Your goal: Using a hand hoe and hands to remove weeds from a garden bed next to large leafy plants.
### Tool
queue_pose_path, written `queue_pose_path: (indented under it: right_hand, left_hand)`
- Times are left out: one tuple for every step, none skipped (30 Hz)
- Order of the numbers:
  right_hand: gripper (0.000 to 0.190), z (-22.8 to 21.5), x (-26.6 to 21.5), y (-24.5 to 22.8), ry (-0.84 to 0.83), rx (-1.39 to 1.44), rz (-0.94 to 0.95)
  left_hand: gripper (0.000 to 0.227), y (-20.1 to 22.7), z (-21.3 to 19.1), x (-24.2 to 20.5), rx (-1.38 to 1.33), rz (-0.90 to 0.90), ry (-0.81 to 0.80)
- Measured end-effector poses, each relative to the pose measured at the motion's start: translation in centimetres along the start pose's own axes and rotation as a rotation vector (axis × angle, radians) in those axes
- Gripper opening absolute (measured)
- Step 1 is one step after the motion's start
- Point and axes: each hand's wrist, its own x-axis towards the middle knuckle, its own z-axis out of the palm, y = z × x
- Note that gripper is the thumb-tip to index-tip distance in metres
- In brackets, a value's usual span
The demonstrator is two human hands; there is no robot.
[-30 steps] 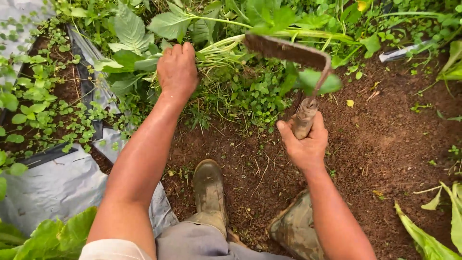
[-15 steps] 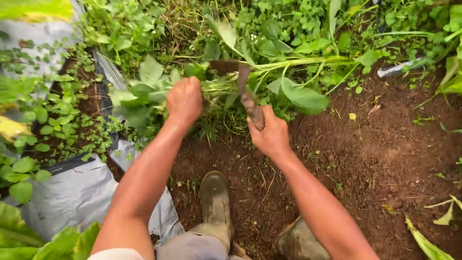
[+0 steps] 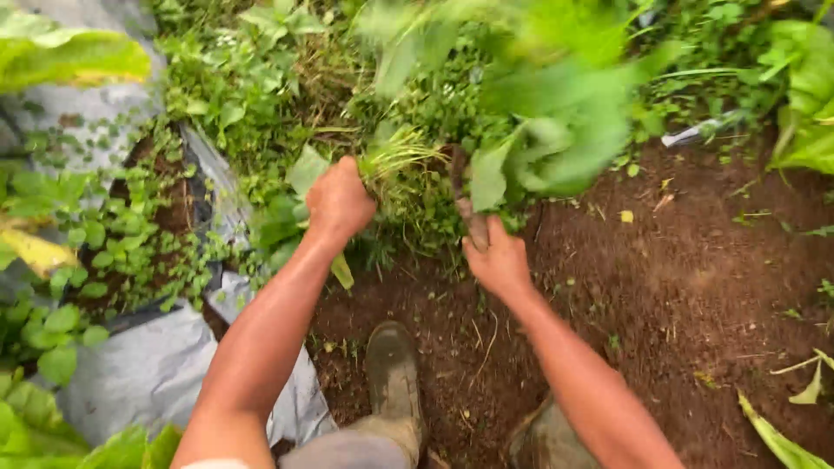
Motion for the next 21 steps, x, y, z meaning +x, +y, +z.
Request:
queue_pose_path:
  right_hand:
    - [0.020, -0.3, -0.2, -0.1, 0.030, 0.027, -0.022]
    - [0.025, -0.9, -0.7, -0.1, 0.080, 0.052, -0.023]
    - [0.025, -0.1, -2.3, 0.9, 0.083, 0.056, -0.003]
    - [0.022, 0.3, -3.0, 1.9, 0.157, 0.155, -0.022]
    - [0.019, 0.8, -3.7, 2.9, 0.232, 0.253, -0.041]
    - [0.019, 1.9, -4.8, 4.3, 0.246, 0.251, -0.026]
    - [0.021, 3.0, -5.9, 5.8, 0.332, 0.365, 0.066]
    - [0.023, 3.8, -6.7, 7.3, 0.438, 0.479, 0.154]
    - [0.023, 3.5, -7.0, 7.7, 0.470, 0.477, 0.166]
    - [0.024, 3.5, -7.4, 8.0, 0.600, 0.590, 0.229]
    - [0.027, 3.7, -7.9, 8.1, 0.730, 0.703, 0.292]
    - [0.027, 1.4, -7.5, 6.8, 0.745, 0.701, 0.298]
    - [0.027, -0.8, -7.2, 5.3, 0.852, 0.738, 0.333]
    - [0.028, -3.0, -6.6, 3.8, 0.955, 0.776, 0.362]
    - [0.028, -4.9, -5.6, 3.4, 0.964, 0.777, 0.363]
    - [0.049, -6.8, -4.6, 3.0, 1.010, 0.845, 0.291]
    - [0.071, -8.7, -3.6, 2.6, 1.055, 0.913, 0.218]
    - [0.071, -9.2, -2.2, 3.4, 1.057, 0.915, 0.214]
    - [0.076, -9.8, -0.8, 4.1, 1.017, 0.889, 0.190]
    - [0.081, -10.3, 0.5, 4.8, 0.976, 0.862, 0.168]
    - [0.081, -10.4, 1.2, 4.6, 0.977, 0.863, 0.167]
  left_hand:
    - [0.029, -0.7, 0.1, 0.3, 0.053, -0.002, 0.003]
    - [0.024, -0.9, 0.5, 1.1, 0.112, 0.021, -0.007]
    - [0.024, -1.8, 1.5, 1.1, 0.119, 0.028, -0.025]
    - [0.022, -2.3, 2.1, 1.7, 0.197, 0.053, -0.034]
    - [0.020, -2.7, 2.7, 2.3, 0.276, 0.078, -0.042]
    - [0.020, -2.3, 3.6, 1.4, 0.279, 0.095, -0.054]
    - [0.013, -1.8, 4.5, 0.5, 0.393, 0.279, 0.101]
    - [0.009, -0.7, 5.3, 0.1, 0.499, 0.479, 0.266]
    - [0.009, 1.1, 5.7, 0.5, 0.497, 0.514, 0.263]
    - [0.010, 2.3, 5.9, 0.4, 0.494, 0.570, 0.269]
    - [0.014, 3.4, 6.2, 0.3, 0.491, 0.626, 0.274]
    - [0.014, 5.3, 5.5, 0.0, 0.490, 0.641, 0.270]
    - [0.018, 7.2, 4.9, -0.3, 0.531, 0.628, 0.136]
    - [0.022, 8.9, 4.0, -0.5, 0.573, 0.607, 0.007]
    - [0.022, 9.5, 3.8, -0.9, 0.575, 0.616, 0.008]
    - [0.024, 10.1, 3.6, -1.4, 0.558, 0.780, 0.208]
    - [0.026, 10.6, 3.4, -1.9, 0.534, 0.939, 0.412]
    - [0.026, 11.3, 3.4, -1.8, 0.535, 0.941, 0.416]
    - [0.023, 11.9, 3.4, -1.8, 0.485, 1.051, 0.546]
    - [0.021, 12.4, 3.5, -1.7, 0.430, 1.158, 0.673]
    - [0.021, 12.9, 3.9, -1.2, 0.430, 1.160, 0.675]
